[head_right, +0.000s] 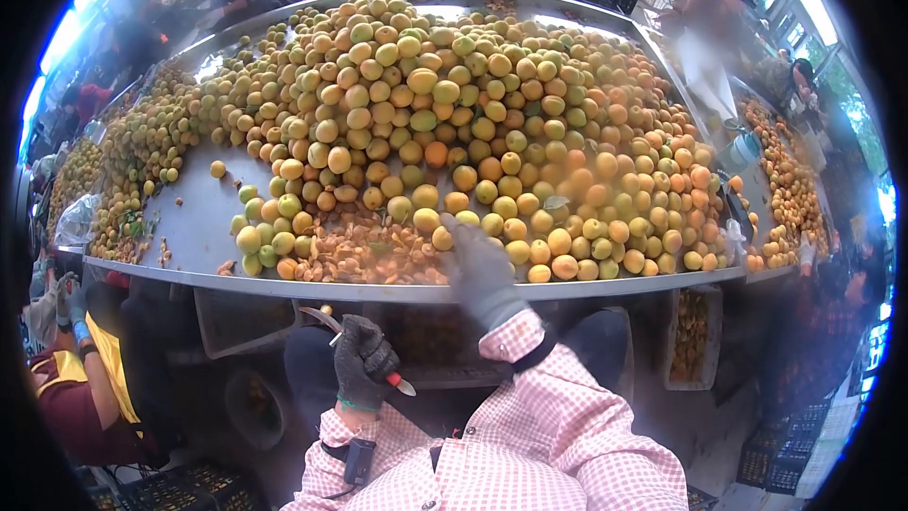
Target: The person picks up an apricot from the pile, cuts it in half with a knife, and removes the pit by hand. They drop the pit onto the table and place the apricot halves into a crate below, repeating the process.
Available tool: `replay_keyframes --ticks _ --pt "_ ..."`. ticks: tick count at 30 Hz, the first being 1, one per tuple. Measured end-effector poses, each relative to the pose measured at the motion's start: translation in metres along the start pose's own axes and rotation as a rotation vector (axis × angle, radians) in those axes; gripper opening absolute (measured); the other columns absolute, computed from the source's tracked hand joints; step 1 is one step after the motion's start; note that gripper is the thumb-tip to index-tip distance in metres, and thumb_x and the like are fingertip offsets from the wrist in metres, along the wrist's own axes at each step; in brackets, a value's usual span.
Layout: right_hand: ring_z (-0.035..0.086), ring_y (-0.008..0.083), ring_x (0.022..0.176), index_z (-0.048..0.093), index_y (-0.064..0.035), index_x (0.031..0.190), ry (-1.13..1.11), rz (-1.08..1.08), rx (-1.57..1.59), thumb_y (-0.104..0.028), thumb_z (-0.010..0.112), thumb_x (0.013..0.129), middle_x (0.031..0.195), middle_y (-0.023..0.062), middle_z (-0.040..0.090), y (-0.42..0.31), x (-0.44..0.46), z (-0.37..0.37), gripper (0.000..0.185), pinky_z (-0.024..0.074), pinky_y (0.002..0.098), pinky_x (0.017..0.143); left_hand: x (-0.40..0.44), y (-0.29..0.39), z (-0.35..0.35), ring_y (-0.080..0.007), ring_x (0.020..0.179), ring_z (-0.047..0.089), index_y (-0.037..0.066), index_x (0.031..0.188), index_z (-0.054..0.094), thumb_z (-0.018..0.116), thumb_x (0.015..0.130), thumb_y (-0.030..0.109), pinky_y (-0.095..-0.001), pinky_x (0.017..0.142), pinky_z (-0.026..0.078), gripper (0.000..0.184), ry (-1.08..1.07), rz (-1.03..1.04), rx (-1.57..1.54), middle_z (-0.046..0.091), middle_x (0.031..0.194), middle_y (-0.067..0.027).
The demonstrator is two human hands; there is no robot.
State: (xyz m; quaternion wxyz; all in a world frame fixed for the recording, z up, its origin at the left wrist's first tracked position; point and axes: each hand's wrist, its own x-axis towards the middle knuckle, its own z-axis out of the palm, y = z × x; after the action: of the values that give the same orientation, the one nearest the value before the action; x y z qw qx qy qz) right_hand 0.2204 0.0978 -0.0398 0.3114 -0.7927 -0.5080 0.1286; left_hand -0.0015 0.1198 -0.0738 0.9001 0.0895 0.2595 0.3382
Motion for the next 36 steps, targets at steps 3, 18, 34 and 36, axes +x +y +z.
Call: replay_keyframes --ticks 3,18,34,36 --pt "0.057 0.0299 0.098 0.06 -0.0129 0.115 -0.112 -0.07 -0.43 -0.016 0.068 0.074 0.108 0.0098 0.056 0.029 0.021 -0.002 0.042 0.0471 0.0382 0.081 0.003 -0.005 0.001 -0.0077 0.038 0.029 0.014 0.081 0.052 0.052 0.094 0.027 -0.0236 0.036 0.024 0.019 0.032 0.012 0.084 0.033 0.055 0.004" --pt "0.054 0.0074 0.063 0.049 -0.01 0.112 -0.117 0.454 1.537 -0.016 0.066 0.081 0.083 0.0033 0.056 0.025 -0.043 -0.049 0.035 0.0391 0.0183 0.05 0.011 -0.028 -0.002 -0.0101 0.041 0.039 0.009 0.086 0.056 0.056 0.091 0.019 -0.0252 0.038 0.032 0.011 0.06 -0.024 0.419 0.043 0.058 0.0016" --pt "0.054 0.01 0.074 0.051 -0.0055 0.117 -0.345 0.596 1.651 -0.025 0.056 0.093 0.105 0.0046 0.056 0.004 -0.148 -0.058 0.031 0.0428 0.02 0.061 -0.039 -0.044 0.044 -0.0085 0.058 0.051 0.006 0.103 0.054 0.066 0.086 0.021 -0.0218 0.055 0.044 0.026 -0.315 -0.534 0.698 0.057 0.077 0.0018" --pt "0.052 0.01 0.071 0.047 -0.0057 0.121 -0.377 0.554 1.674 -0.025 0.059 0.092 0.109 0.0055 0.055 0.006 -0.155 -0.061 0.037 0.0413 0.0198 0.058 -0.042 -0.045 0.047 -0.01 0.059 0.053 0.007 0.102 0.055 0.066 0.086 0.022 -0.0246 0.054 0.044 0.025 -0.312 -0.382 0.891 0.058 0.078 -0.0005"
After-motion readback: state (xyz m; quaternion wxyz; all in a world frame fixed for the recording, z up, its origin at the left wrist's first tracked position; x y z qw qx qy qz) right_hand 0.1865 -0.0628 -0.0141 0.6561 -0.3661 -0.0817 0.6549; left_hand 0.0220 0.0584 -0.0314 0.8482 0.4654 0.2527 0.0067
